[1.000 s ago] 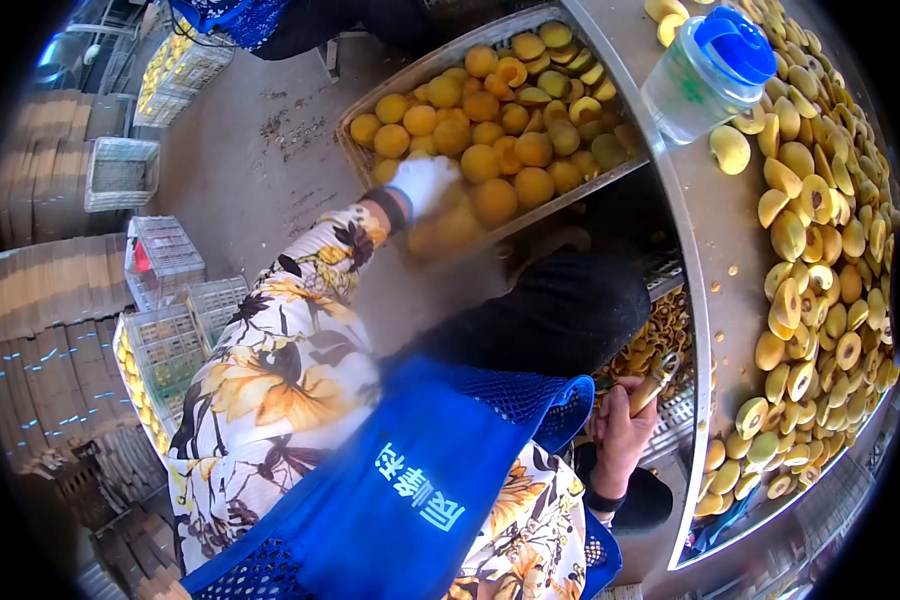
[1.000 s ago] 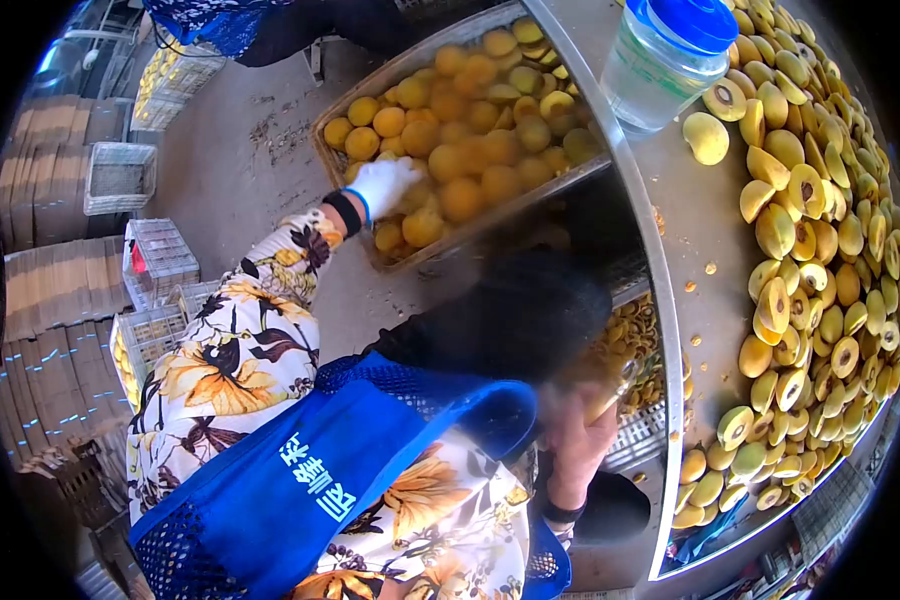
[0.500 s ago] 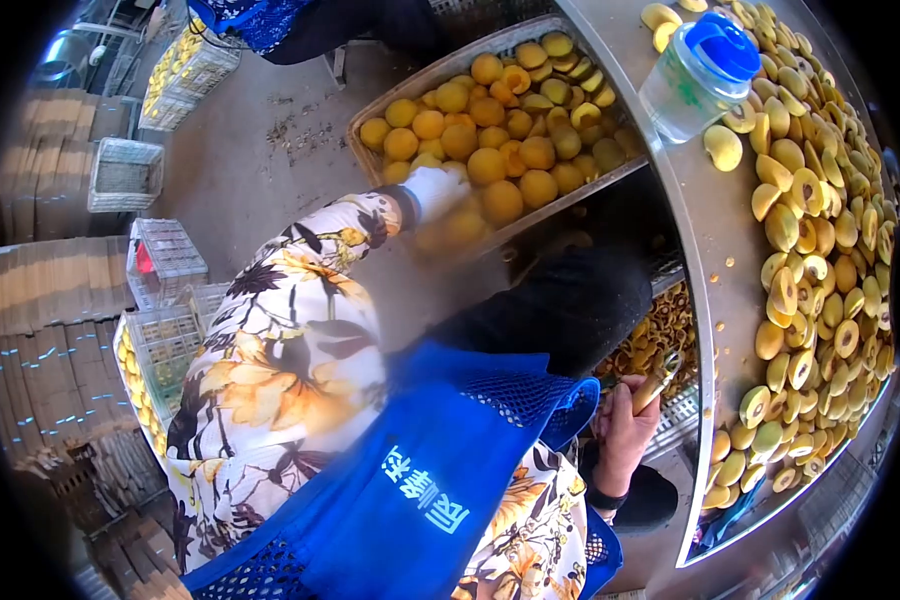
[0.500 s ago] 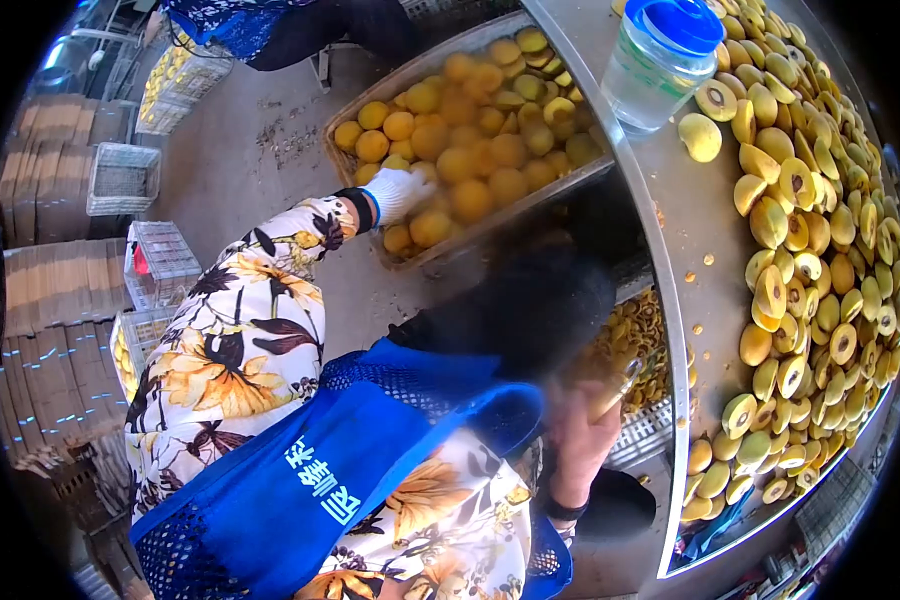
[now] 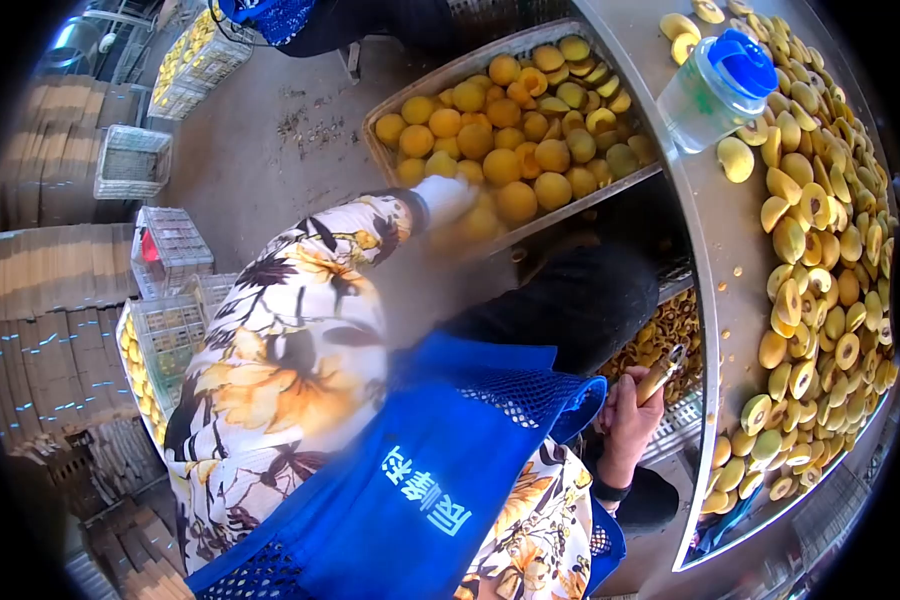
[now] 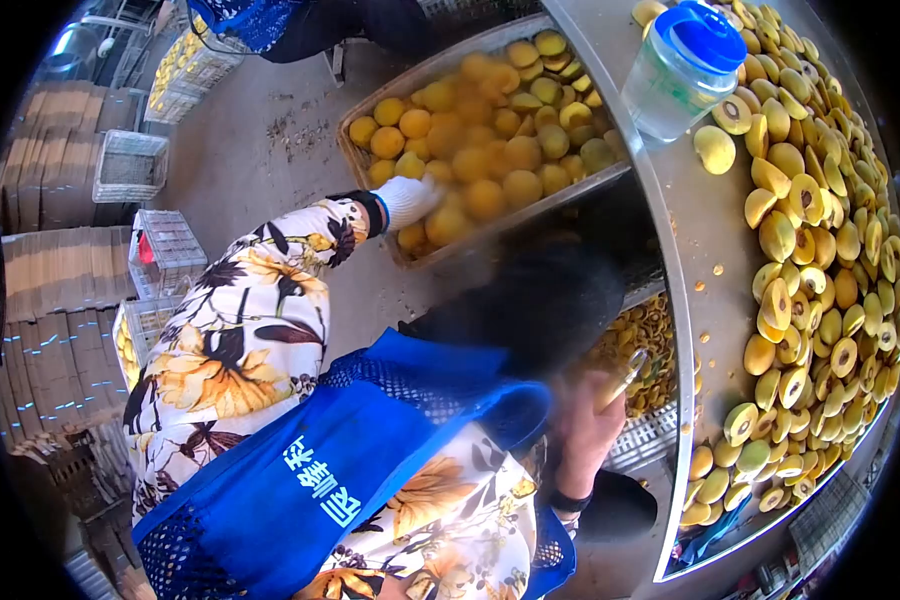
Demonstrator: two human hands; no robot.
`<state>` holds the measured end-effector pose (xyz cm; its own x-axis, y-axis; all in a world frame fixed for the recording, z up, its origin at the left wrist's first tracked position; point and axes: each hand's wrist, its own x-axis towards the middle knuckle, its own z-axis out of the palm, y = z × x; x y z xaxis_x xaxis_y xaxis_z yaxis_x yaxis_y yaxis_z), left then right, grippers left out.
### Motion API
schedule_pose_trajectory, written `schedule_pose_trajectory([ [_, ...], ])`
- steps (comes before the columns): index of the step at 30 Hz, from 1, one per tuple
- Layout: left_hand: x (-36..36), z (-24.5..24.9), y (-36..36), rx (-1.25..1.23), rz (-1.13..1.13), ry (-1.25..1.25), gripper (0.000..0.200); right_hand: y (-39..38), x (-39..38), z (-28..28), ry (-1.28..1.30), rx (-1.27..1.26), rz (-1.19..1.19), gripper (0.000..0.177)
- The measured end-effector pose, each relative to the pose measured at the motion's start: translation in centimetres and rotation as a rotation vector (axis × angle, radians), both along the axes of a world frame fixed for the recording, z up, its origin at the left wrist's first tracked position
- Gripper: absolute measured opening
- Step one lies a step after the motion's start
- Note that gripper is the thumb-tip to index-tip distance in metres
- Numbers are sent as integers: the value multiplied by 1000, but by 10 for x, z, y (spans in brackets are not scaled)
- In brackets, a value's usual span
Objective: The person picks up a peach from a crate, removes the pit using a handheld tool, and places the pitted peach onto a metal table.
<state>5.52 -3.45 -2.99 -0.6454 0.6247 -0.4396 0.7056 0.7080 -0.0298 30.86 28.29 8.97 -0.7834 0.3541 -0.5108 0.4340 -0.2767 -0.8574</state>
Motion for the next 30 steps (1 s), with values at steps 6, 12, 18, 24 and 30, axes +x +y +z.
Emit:
schedule_pose_trajectory([
  [6, -35, 19, 10, 298, 419, 282, 48, 12, 6, 1, -79, 132, -16, 10],
  [12, -49, -40, 14, 153, 556, 442, 73, 8, -8, -1, -148, 172, -33, 10],
  [18, -55, -68, 19, 68, 607, 522, 74, -4, -43, 3, -231, 174, -100, 8],
  [24, -59, -77, 24, 85, 635, 565, 81, -4, -60, -5, -179, 324, 47, 11],
  [30, -75, -35, 49, 163, 841, 250, 78, 6, -48, -14, -160, 440, 85, 9],
])
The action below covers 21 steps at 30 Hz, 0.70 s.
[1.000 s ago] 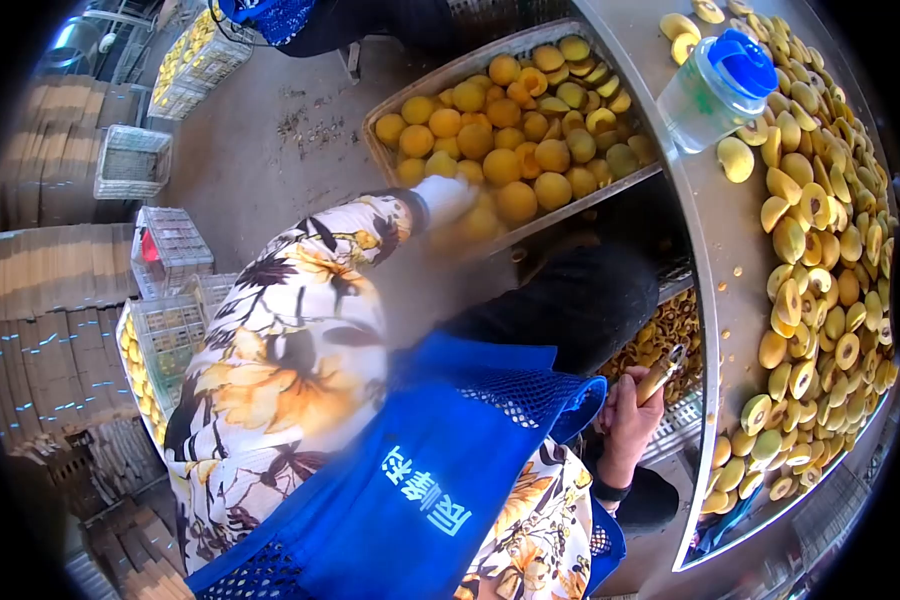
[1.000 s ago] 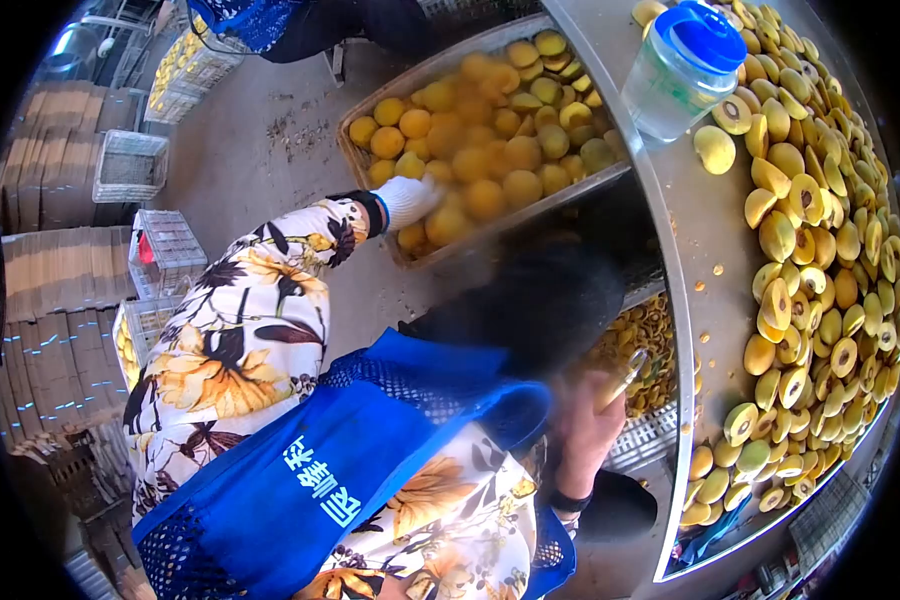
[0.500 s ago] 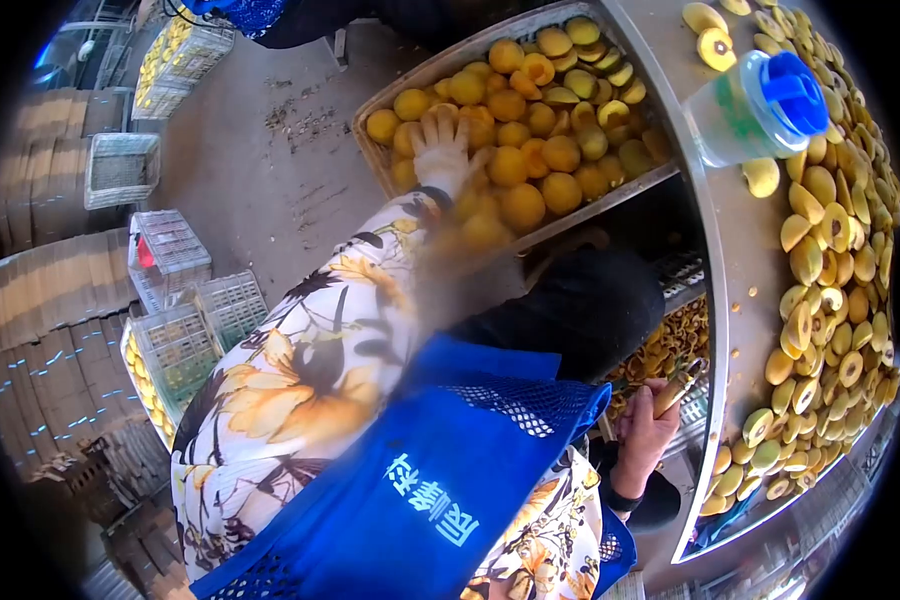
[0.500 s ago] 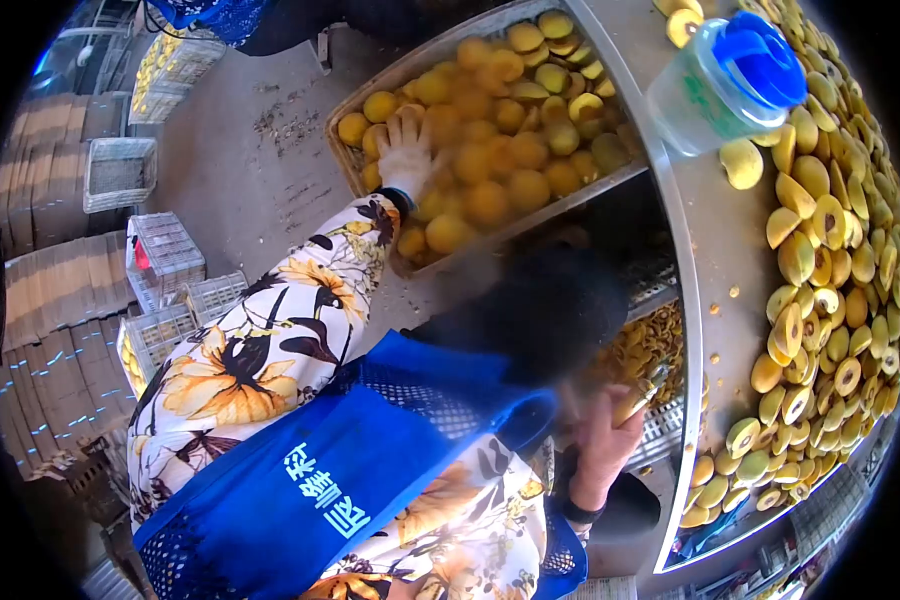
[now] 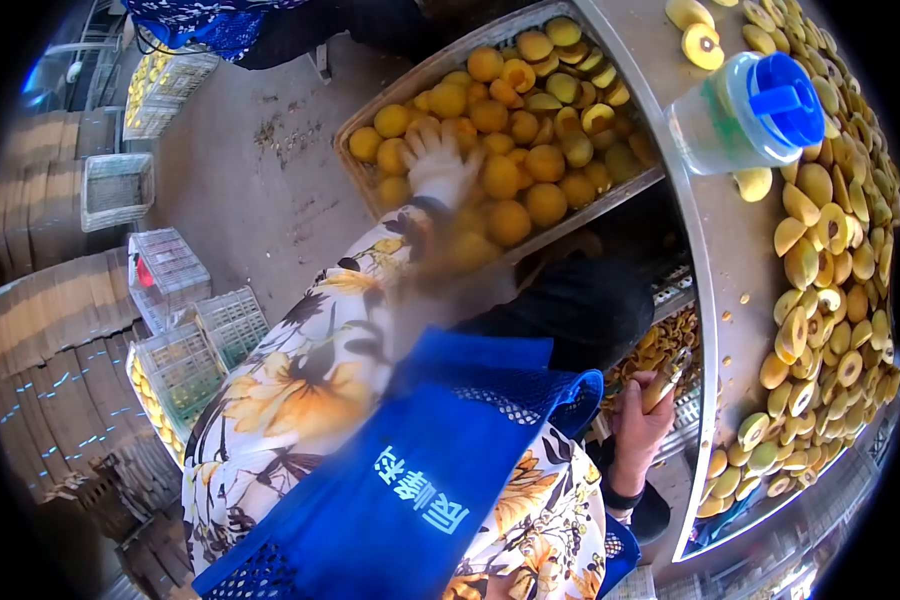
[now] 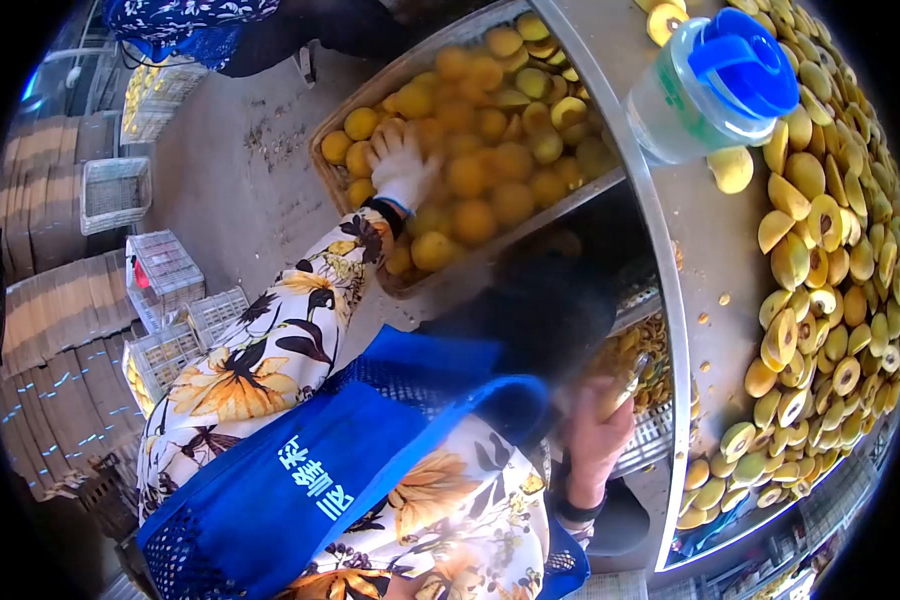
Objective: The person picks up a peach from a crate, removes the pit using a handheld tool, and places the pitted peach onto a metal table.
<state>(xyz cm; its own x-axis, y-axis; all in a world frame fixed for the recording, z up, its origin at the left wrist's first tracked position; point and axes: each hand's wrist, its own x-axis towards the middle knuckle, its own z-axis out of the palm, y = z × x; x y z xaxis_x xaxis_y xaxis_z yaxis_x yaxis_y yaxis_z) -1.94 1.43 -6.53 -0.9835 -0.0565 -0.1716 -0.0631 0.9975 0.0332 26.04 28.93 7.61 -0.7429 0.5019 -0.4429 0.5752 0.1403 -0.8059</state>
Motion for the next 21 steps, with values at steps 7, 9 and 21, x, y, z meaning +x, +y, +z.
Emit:
schedule_pose_trajectory([
  [7, -25, -41, 62, 63, -393, 177, 76, 4, 13, -13, 18, 149, 88, 10],
  [9, -17, -49, 70, 94, -435, 167, 74, 3, 16, -11, 0, 121, 49, 10],
  [21, -15, -47, 76, 69, -365, 311, 63, 18, 14, -6, 75, 269, 94, 8],
])
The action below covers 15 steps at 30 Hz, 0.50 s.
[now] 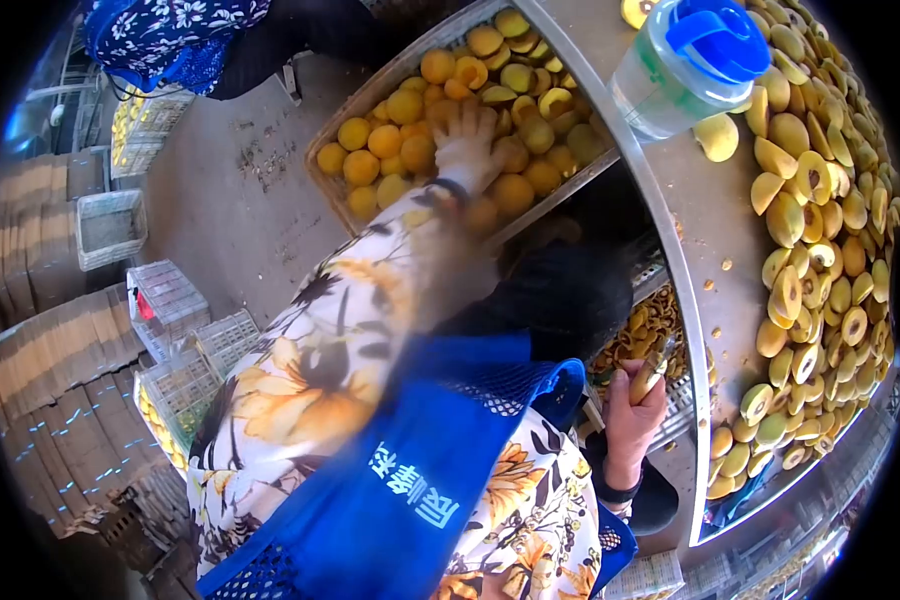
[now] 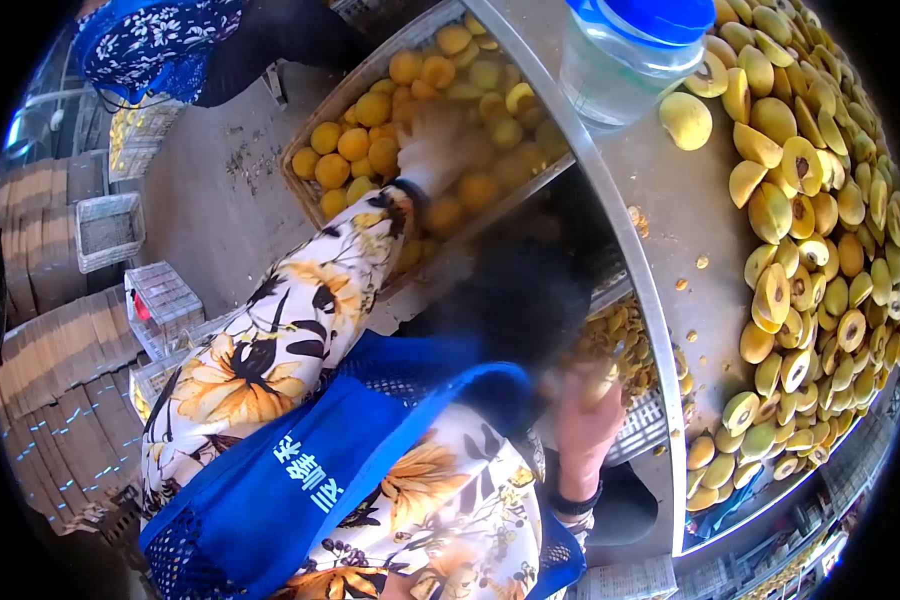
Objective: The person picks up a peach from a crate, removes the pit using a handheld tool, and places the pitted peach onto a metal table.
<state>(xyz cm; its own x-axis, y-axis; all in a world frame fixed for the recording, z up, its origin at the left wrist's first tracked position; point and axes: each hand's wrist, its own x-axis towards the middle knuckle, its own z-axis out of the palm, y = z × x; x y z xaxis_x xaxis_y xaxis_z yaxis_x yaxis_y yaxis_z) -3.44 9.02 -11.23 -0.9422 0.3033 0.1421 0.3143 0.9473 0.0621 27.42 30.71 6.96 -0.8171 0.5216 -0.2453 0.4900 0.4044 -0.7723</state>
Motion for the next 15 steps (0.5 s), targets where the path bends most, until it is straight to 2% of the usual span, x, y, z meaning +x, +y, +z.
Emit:
schedule_pose_trajectory([
  [2, 6, 1, -8, 15, -36, -8, 62, 2, 6, -2, -56, -39, -53, 9],
  [4, 25, 25, -16, -39, -106, -69, 64, 0, 10, -5, -68, -14, -59, 9],
  [5, 36, 37, -17, -138, -199, 26, 56, 2, 12, -11, -29, 37, -27, 9],
  [8, 53, 65, -27, -111, -281, -217, 43, 3, 11, -12, 9, 72, -8, 9],
  [9, 63, 80, -25, -18, -161, -363, 24, 3, 12, -10, 5, 62, -12, 8],
  [11, 62, 110, -11, -177, -106, -646, 30, 3, 11, -10, -55, 40, -53, 9],
  [13, 54, 68, -37, -120, -138, -819, 34, 2, 6, -9, -102, -59, -90, 13],
  [15, 36, 63, -42, -105, -329, -876, 36, -4, 0, 3, -150, -108, -107, 18],
])
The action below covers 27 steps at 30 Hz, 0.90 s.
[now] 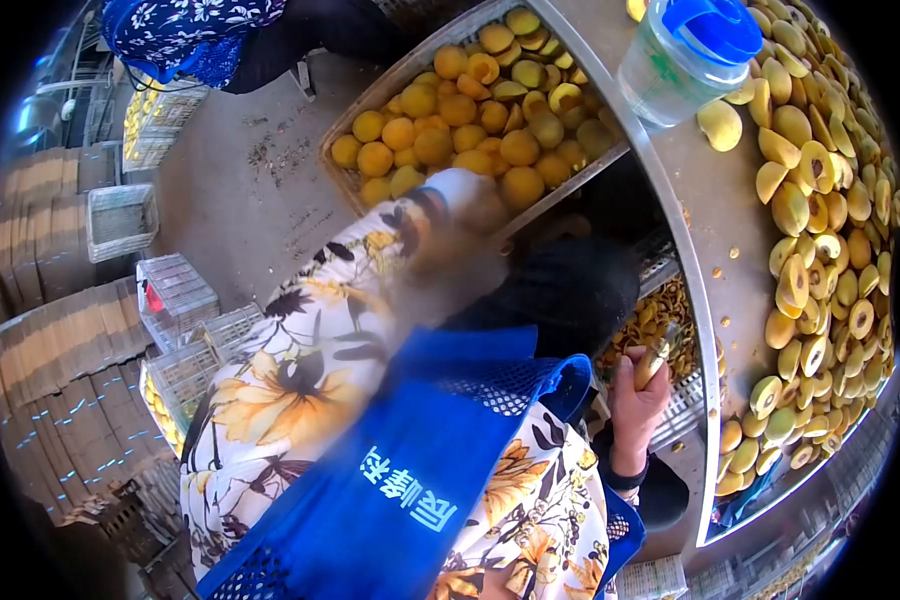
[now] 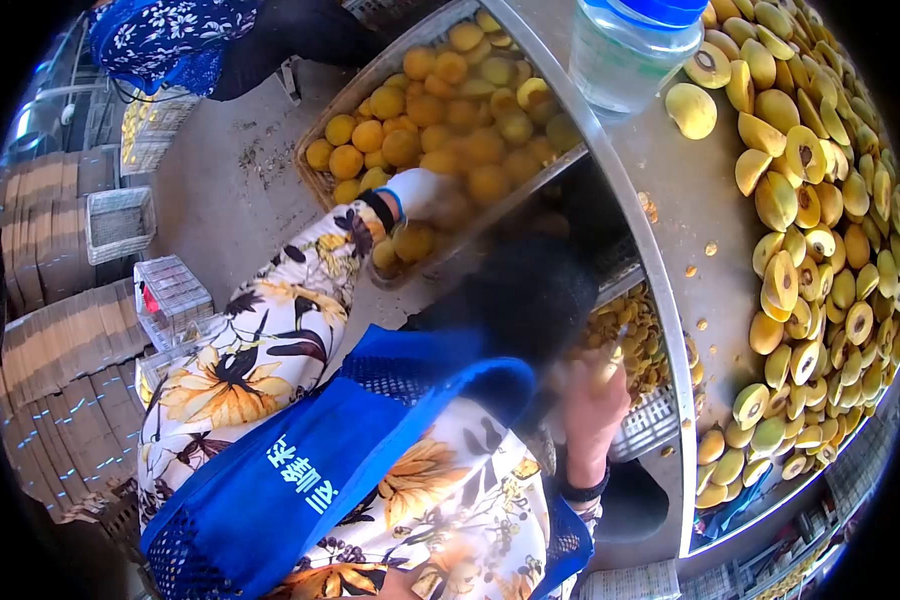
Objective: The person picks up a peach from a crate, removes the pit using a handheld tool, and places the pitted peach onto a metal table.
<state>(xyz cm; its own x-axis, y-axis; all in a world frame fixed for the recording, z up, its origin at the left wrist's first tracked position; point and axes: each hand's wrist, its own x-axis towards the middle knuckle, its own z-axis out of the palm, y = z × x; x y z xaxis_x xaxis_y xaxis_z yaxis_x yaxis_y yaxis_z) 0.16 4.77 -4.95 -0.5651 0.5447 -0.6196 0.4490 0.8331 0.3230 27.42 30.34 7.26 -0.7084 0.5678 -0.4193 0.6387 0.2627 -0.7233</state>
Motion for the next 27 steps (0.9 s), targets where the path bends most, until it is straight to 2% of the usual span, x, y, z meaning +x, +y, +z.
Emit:
schedule_pose_trajectory([
  [1, -1, 5, 2, 43, -81, -39, 37, -2, 3, 1, 26, 20, 34, 15],
  [2, 2, 11, 6, -45, -44, -51, 38, -3, 5, 0, 56, 42, 67, 12],
  [4, 4, 20, 15, -106, -107, -19, 38, -5, 2, 5, 115, 15, 72, 10],
  [7, 20, 46, 30, -217, -56, -41, 36, -9, 1, 8, 136, 39, 73, 10],
  [13, 28, 31, 40, -184, -91, -77, 32, -2, 9, -4, 79, 39, 43, 8],
  [16, 20, 42, 58, -277, -203, -123, 30, -1, -6, 5, 22, -124, -74, 18],
  [17, 23, 28, 54, -223, -144, -73, 28, -1, -14, 11, 25, -247, -118, 18],
  [19, 38, -11, 42, -81, -80, 22, 26, 1, -17, 2, 230, -19, 60, 20],
  [21, 35, 31, 61, -114, -202, -35, 24, -5, -19, -1, 226, -108, 19, 10],
  [23, 42, 44, 63, -132, -171, 44, 23, -5, -20, 25, 161, -255, 29, 13],
  [24, 43, 42, 60, -151, -158, 85, 24, -5, -13, 19, 279, -119, 77, 14],
  [25, 44, 36, 63, -172, -141, 122, 24, 3, -2, 15, 248, -181, 30, 15],
  [27, 34, 56, 64, -126, -184, 117, 27, 11, 12, 10, 353, -7, 11, 15],
])
